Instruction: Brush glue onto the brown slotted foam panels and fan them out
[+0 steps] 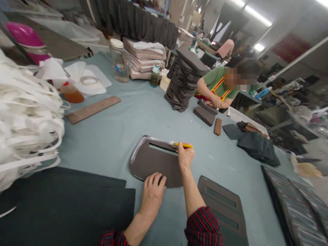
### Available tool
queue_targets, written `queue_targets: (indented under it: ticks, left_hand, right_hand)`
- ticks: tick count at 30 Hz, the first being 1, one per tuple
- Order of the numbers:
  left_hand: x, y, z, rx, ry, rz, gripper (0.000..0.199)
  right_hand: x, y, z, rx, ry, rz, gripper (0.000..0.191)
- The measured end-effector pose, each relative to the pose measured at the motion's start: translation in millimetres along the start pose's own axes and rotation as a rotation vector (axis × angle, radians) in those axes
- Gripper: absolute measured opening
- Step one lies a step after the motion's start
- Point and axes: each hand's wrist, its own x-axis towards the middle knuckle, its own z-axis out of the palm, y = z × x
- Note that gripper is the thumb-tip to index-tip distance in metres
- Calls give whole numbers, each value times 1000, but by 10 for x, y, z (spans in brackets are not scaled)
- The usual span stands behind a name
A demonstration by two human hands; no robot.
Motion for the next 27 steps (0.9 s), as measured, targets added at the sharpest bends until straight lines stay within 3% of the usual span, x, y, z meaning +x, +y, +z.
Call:
queue_targets:
  ticks: [3, 6, 12, 15, 18, 22, 25, 27]
  left_hand:
    - [-12, -12, 16, 9, -9, 18, 31]
    - [-11, -7, 20, 26, -8, 32, 31]
    - [-16, 71, -32, -11, -44, 14, 33]
    - [65, -17, -128, -206, -118, -42, 30]
    - [304, -298, -345, -563, -196, -209, 28]
    - [718, -815, -699, -871, -169, -388, 42]
    - [893, -1105, -806, -906, -262, -435, 49]
    - [910, -1216, -781, -803, -321, -441, 48]
  right_hand:
    - [159, 408, -574, -55, 150, 119, 32]
    - [100, 638, -899, -49, 167, 158, 30]
    - [-661, 832, -1299, -67, 152, 208, 24]
    - [-1064, 745, -1414, -1, 138, 159, 26]
    - [-1359, 431, -1214, 154, 23, 55, 24]
    - [-1707, -140, -518, 424, -276, -204, 11]
    - [-1906, -385, -52, 536, -340, -349, 11]
    - [-1969, -352, 45, 538, -343, -382, 11]
